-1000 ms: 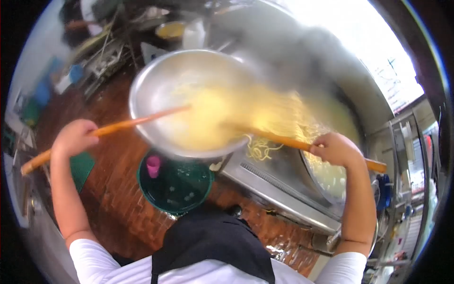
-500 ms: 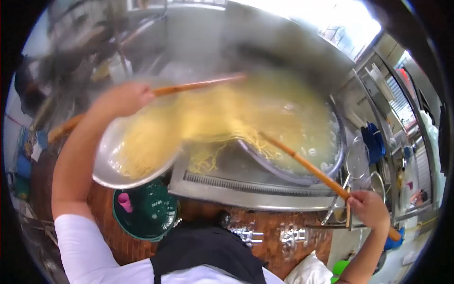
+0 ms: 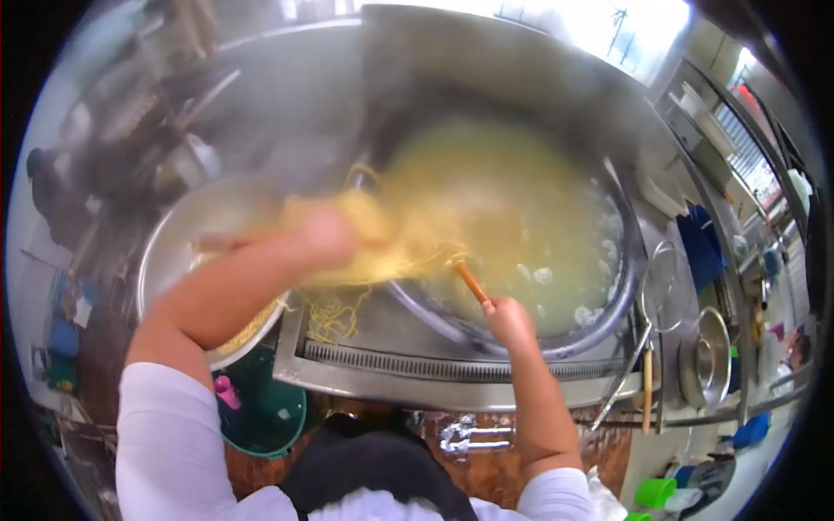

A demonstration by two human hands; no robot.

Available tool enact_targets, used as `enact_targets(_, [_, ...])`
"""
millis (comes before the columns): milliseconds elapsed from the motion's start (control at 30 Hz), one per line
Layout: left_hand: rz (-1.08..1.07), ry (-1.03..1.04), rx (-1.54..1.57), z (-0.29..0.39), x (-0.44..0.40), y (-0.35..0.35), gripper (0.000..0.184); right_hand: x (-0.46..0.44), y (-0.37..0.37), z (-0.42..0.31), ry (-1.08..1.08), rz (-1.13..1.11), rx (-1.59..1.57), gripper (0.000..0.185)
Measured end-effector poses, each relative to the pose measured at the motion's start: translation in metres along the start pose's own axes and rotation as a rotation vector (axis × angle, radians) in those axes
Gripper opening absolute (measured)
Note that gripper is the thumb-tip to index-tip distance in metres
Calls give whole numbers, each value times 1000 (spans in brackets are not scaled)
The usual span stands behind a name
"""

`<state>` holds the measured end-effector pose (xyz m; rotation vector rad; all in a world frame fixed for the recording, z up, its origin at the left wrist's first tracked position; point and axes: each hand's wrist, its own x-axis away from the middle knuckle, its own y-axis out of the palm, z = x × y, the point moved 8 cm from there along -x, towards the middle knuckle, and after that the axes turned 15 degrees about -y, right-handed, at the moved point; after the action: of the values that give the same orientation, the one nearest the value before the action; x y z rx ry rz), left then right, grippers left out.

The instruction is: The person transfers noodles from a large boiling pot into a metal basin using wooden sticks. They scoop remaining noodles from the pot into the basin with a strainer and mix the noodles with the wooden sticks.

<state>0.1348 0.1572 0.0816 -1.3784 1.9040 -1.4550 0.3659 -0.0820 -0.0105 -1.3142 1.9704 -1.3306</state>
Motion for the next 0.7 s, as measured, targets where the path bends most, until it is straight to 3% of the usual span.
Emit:
enact_targets(100, [-76,106,143,14,8,34,28,20,22,7,-97,43,-194,34])
enact_targets(167, [-59,236,660,3,19,63,29,48,23,2,-87,56,-264,33])
enact_targets(233, [-538,-58,1053,-10,35,118,28,71,29,-5,-85,73,-336,32])
enact_targets(300, [-720,-158,1400,-1,57,163,26,91,45,-9,23,68,-699,33])
enact_targets(400, [-818,-120,1661,24,70,188,28,109,31,-40,14,115,-550,30])
enact_targets(467, [-869,-74,1838,29,72,191,29,117,25,-59,29,167,-533,32])
enact_targets(600, [-861,-48,2066,-8,91,192,30,122,-13,-137,-219,152,-349,32])
enact_targets(633, [-786,-51,2083,-22,87,201,32,118,-17,-151,-290,149,-248,32])
enact_targets(700, [-640,-63,2139,-66,99,199,32,123,-42,-208,-211,107,-148,32])
